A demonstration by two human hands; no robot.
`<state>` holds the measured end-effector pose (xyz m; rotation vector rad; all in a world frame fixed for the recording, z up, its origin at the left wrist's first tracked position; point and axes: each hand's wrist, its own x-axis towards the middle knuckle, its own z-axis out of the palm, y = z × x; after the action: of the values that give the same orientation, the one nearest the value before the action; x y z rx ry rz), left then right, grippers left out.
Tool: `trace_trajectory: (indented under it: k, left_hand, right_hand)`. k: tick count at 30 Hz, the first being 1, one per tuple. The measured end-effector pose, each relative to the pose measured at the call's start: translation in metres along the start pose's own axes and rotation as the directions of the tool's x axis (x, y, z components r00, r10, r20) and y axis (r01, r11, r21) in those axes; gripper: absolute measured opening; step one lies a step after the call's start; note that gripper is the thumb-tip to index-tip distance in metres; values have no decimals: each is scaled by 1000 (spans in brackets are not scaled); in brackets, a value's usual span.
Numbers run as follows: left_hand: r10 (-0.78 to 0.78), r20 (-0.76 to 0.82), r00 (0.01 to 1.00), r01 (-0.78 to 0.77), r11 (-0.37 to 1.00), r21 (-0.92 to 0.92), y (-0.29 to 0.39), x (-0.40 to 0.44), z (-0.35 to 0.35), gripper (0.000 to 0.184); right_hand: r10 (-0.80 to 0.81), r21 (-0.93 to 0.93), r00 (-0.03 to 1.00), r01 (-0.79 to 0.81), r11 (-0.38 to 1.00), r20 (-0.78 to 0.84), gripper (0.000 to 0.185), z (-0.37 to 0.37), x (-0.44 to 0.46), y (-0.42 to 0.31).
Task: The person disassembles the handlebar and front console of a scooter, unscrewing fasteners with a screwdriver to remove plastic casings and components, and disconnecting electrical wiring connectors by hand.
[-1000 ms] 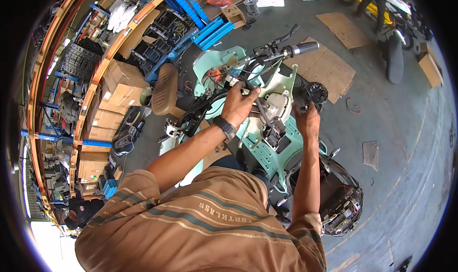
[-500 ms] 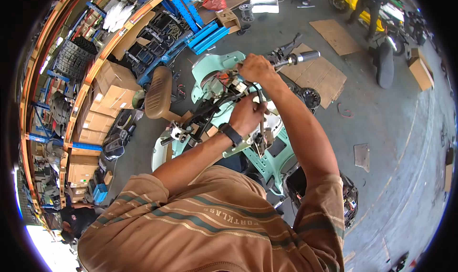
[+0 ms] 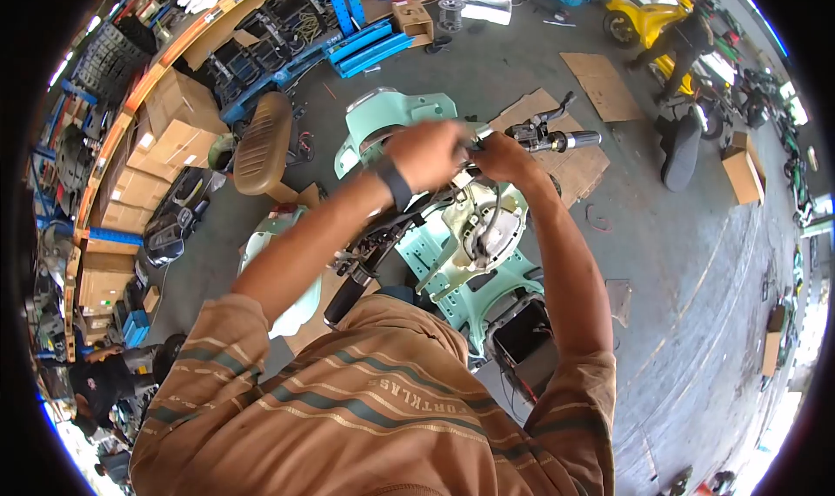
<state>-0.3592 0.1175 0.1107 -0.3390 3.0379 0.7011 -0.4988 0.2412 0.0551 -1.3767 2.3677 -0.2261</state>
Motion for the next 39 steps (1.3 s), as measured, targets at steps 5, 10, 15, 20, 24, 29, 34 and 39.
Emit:
trace_trajectory:
  k: [5,10,15,20,24,29,34,39]
  left_hand:
    - [456,292,841,-387,884,-263,-79,90,17,38]
    - [540,336,772,-360,806,-469,-92,110,42,36]
    - [563,364,742,-257,740,-621,-100,110,46,29]
    - [563,310,766,-301,741,-600,-103,112,55,29]
    - [612,313,726,-284,682,-674,-108,115,61,31]
    - [596,319,737,-300,711,-637,-106,109,60,32]
    - [639,275,718,-226,588,-777,-107,109,74,29]
    - [638,300,709,-232,613,-755,-105,105,76,20]
  right_hand:
    - [247,327,968,-249,912,47,59,0,-11,-8]
    - [274,520,959,-273,809,76,53,27,-9,22]
    - [310,539,932,-362,761,190,50,10,-13,9]
    - [271,570,946,-325,755,179,48,11,-12,11]
    - [260,579,948,-317,751,182,43,12,-21,5]
    - [256,500,952,-305,810,166,41,-4,-36,-20]
    - [297,333,947,-321,886,122,46,-7,-43,-26]
    - [253,356,952,-300,885,172,45,-12,-44,-30]
